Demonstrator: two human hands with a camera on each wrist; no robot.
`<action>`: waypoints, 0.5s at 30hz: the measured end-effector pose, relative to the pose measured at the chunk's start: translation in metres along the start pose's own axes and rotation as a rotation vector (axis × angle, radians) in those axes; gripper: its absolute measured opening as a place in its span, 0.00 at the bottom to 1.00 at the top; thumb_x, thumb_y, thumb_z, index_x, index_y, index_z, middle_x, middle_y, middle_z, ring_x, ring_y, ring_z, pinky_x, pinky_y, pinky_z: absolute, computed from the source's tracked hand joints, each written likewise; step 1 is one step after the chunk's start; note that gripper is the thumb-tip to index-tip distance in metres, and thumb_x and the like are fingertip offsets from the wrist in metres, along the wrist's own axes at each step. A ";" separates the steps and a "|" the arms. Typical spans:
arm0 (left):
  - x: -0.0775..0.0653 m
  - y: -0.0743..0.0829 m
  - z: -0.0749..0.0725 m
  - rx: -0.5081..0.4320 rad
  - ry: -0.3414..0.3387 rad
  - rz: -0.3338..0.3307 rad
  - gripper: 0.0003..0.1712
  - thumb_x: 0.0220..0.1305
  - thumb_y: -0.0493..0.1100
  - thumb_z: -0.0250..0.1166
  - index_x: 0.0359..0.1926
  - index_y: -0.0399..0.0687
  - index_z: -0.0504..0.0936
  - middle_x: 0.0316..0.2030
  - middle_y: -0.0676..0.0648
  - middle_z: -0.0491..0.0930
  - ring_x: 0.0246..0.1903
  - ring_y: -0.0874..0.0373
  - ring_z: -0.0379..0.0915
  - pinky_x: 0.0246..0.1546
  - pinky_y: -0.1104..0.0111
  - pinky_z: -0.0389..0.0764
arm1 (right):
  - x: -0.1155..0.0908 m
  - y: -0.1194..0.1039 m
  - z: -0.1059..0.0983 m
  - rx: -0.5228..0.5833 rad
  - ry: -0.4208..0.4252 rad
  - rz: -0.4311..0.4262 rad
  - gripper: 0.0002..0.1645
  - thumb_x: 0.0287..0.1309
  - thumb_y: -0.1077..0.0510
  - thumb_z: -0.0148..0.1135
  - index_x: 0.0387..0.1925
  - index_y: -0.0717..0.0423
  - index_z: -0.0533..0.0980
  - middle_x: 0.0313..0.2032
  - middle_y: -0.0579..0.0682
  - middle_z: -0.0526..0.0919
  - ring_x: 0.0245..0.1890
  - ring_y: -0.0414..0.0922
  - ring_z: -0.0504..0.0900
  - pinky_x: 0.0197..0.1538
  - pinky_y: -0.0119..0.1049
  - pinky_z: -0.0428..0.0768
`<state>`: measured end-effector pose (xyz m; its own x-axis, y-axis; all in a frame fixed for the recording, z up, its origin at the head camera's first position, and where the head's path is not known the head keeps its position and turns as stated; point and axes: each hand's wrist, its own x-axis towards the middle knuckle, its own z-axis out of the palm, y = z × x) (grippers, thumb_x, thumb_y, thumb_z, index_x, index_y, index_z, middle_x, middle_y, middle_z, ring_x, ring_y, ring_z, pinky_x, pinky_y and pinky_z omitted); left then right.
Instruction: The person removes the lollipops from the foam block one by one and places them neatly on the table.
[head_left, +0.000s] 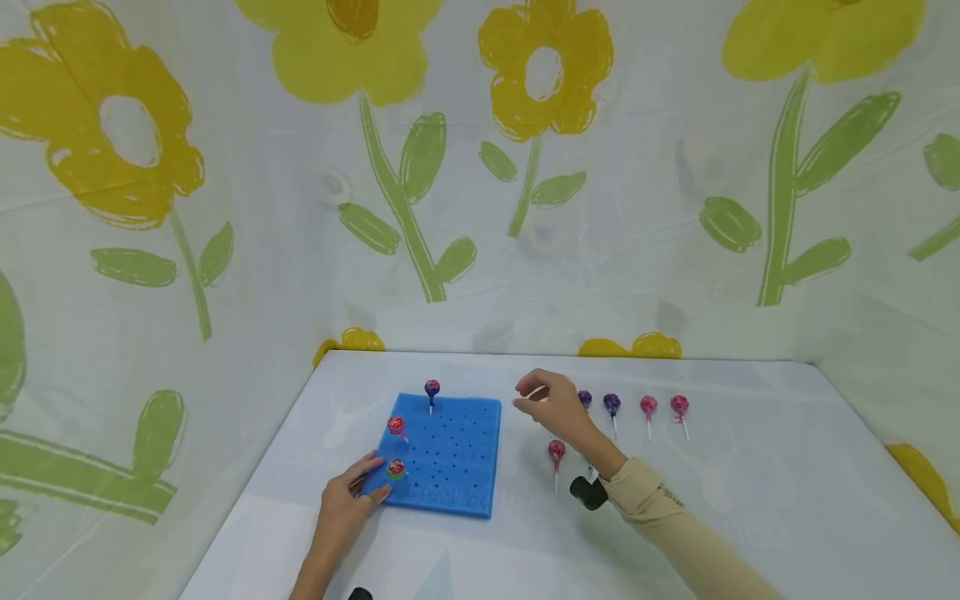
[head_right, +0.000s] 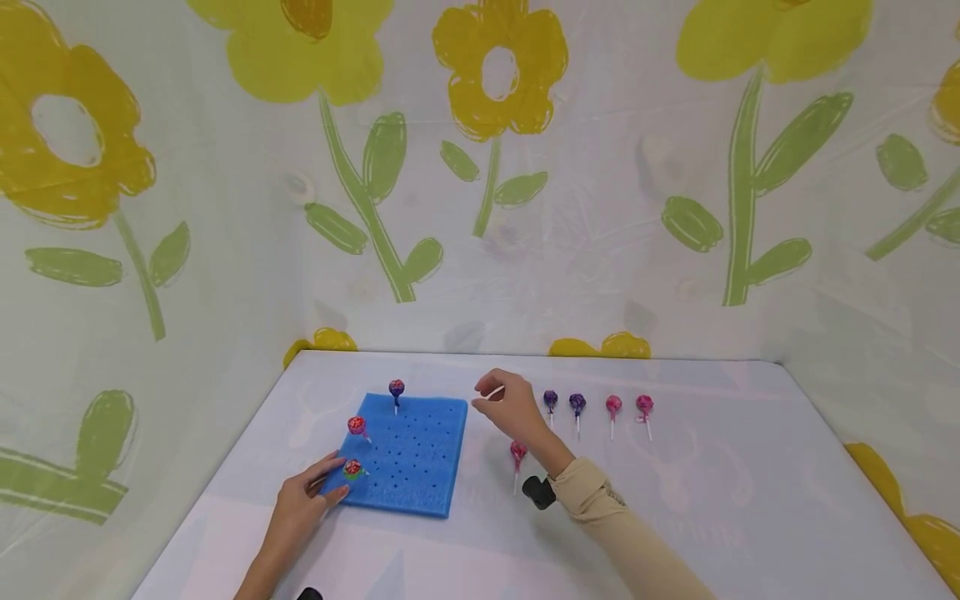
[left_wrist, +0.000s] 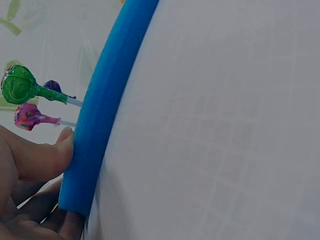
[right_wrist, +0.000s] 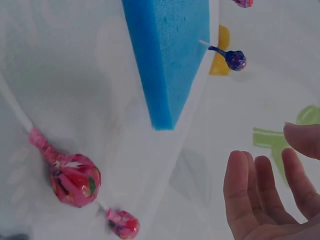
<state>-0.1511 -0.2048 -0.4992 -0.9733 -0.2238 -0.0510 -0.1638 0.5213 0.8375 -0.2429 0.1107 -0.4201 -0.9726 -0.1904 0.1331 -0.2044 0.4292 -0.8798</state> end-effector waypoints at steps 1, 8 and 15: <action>0.000 0.000 0.000 0.001 0.000 0.002 0.26 0.54 0.31 0.68 0.56 0.40 0.78 0.64 0.40 0.67 0.64 0.40 0.60 0.63 0.54 0.66 | 0.002 -0.001 0.002 0.009 0.000 0.005 0.09 0.54 0.60 0.67 0.38 0.57 0.77 0.36 0.51 0.80 0.36 0.46 0.79 0.35 0.35 0.84; 0.000 -0.002 -0.001 -0.005 0.002 0.005 0.25 0.54 0.31 0.68 0.55 0.39 0.78 0.64 0.40 0.67 0.64 0.40 0.60 0.62 0.54 0.67 | 0.014 -0.010 0.019 0.068 -0.016 0.014 0.10 0.54 0.60 0.67 0.38 0.56 0.77 0.39 0.55 0.80 0.37 0.47 0.80 0.36 0.36 0.85; 0.001 -0.002 0.000 -0.004 0.010 0.018 0.25 0.53 0.30 0.68 0.55 0.39 0.79 0.63 0.41 0.68 0.63 0.40 0.61 0.61 0.55 0.68 | 0.026 -0.018 0.036 0.088 -0.020 0.015 0.15 0.54 0.58 0.68 0.43 0.55 0.76 0.43 0.54 0.80 0.42 0.47 0.80 0.42 0.38 0.85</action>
<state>-0.1520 -0.2060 -0.5005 -0.9744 -0.2226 -0.0309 -0.1459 0.5223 0.8402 -0.2608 0.0660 -0.4177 -0.9729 -0.2029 0.1111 -0.1785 0.3528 -0.9185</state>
